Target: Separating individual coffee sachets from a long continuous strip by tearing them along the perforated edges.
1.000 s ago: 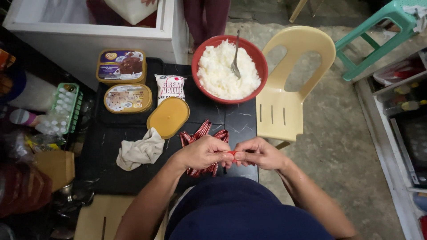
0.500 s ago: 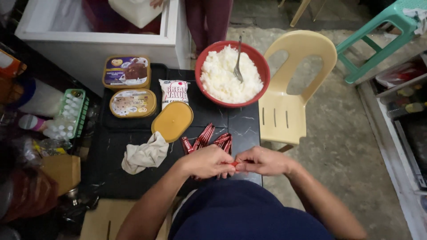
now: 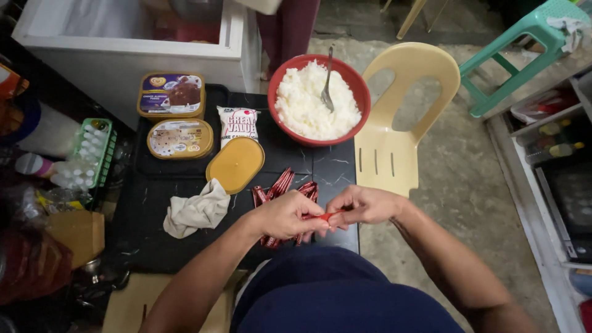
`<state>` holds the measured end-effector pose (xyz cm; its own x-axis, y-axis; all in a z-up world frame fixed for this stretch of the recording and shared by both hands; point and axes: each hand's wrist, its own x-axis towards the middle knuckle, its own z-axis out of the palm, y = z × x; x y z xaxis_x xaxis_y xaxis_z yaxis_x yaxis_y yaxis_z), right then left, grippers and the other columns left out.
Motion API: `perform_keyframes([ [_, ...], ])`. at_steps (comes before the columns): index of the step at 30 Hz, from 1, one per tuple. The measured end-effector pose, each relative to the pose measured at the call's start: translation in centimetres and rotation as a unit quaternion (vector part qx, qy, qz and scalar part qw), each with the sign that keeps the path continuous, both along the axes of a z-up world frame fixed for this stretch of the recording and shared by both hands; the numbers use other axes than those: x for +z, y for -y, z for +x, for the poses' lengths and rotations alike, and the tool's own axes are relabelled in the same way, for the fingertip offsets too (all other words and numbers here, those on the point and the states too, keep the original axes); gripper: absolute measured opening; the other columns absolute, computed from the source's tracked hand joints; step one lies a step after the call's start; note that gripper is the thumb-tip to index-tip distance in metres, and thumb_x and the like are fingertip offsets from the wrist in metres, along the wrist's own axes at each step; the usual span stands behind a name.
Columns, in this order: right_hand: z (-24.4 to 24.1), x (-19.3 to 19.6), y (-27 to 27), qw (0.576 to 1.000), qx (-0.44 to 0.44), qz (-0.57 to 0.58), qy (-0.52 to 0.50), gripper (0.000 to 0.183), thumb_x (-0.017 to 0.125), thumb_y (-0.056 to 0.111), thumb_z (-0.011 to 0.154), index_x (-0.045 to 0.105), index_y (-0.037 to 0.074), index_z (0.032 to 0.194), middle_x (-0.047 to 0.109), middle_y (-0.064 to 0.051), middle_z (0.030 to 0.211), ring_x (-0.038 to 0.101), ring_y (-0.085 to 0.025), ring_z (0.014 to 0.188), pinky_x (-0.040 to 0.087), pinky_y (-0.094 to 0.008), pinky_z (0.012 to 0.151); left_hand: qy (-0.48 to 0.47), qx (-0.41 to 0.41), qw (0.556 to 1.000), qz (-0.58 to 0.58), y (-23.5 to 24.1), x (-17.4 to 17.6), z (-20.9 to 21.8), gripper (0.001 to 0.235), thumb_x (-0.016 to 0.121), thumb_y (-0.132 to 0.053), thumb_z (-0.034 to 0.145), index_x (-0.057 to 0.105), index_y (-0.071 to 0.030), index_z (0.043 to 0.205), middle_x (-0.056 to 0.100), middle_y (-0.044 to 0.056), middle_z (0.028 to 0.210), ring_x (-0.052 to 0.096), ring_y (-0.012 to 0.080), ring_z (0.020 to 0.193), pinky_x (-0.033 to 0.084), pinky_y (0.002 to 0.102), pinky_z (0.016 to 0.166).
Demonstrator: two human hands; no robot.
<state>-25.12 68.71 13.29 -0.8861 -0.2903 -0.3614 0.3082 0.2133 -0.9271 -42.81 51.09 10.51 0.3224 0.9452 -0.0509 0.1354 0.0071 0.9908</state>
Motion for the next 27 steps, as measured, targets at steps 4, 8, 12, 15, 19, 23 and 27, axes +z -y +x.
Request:
perform_keyframes([
  [4,-0.3,0.6,0.2,0.996,0.026,0.029,0.075,0.024,0.058,0.016,0.100,0.074,0.006,0.114,0.071,0.003,0.086,0.062,-0.005,0.076,0.048,-0.023,0.060,-0.001,-0.023,0.999,-0.034,0.0,0.6,-0.3,0.028,0.063,-0.027,0.098,0.076,-0.002,0.094,0.077,0.002,0.079,0.073,0.0065,0.068,0.059,0.026,0.062],
  [8,-1.2,0.8,0.8,0.998,0.062,0.013,0.030,0.026,0.055,0.024,0.107,0.070,0.003,0.112,0.072,0.000,0.089,0.068,-0.005,0.083,0.057,-0.020,0.076,-0.174,-0.023,0.979,-0.108,-0.2,3.6,0.1,0.033,0.068,-0.030,0.095,0.078,0.001,0.087,0.076,0.006,0.069,0.072,0.0117,0.061,0.057,0.027,0.060],
  [12,-1.5,2.3,1.3,0.990,0.062,0.087,0.095,0.028,0.055,0.025,0.102,0.072,0.005,0.111,0.069,-0.001,0.080,0.061,-0.009,0.070,0.049,-0.027,0.060,-0.137,-0.073,0.981,-0.113,-0.2,2.7,-0.4,0.036,0.059,-0.031,0.100,0.074,0.000,0.088,0.076,0.006,0.068,0.072,0.0116,0.061,0.056,0.028,0.062],
  [15,-1.0,1.6,1.0,0.995,0.072,0.061,0.018,0.026,0.055,0.022,0.103,0.072,0.003,0.110,0.067,-0.003,0.080,0.060,-0.011,0.070,0.050,-0.027,0.065,-0.068,-0.087,0.989,-0.099,0.1,1.8,-0.6,0.035,0.056,-0.029,0.102,0.074,-0.001,0.089,0.076,0.004,0.072,0.074,0.0096,0.065,0.058,0.026,0.064],
  [19,-0.3,1.5,1.1,0.993,0.029,0.054,-0.104,0.024,0.055,0.020,0.104,0.071,0.002,0.102,0.066,-0.003,0.076,0.062,-0.010,0.072,0.050,-0.028,0.065,-0.003,-0.019,0.999,-0.051,0.8,1.2,-0.5,0.035,0.057,-0.026,0.104,0.074,0.000,0.088,0.076,0.007,0.073,0.073,0.0111,0.065,0.058,0.026,0.062],
  [23,0.6,0.4,1.8,0.991,-0.039,0.030,-0.128,0.023,0.058,0.019,0.104,0.072,0.001,0.098,0.067,-0.003,0.075,0.062,-0.011,0.070,0.050,-0.028,0.065,0.014,-0.009,1.000,-0.002,0.8,0.9,-0.4,0.032,0.057,-0.023,0.105,0.073,0.000,0.089,0.076,0.006,0.076,0.075,0.0099,0.070,0.058,0.025,0.063],
  [27,1.3,-2.1,2.3,0.983,-0.113,0.023,-0.145,0.025,0.057,0.017,0.105,0.071,0.001,0.093,0.065,-0.002,0.073,0.059,-0.009,0.069,0.047,-0.027,0.062,0.067,0.013,0.998,0.001,0.7,0.4,-0.5,0.031,0.057,-0.020,0.105,0.072,0.002,0.088,0.075,0.006,0.077,0.075,0.0107,0.070,0.058,0.025,0.064],
])
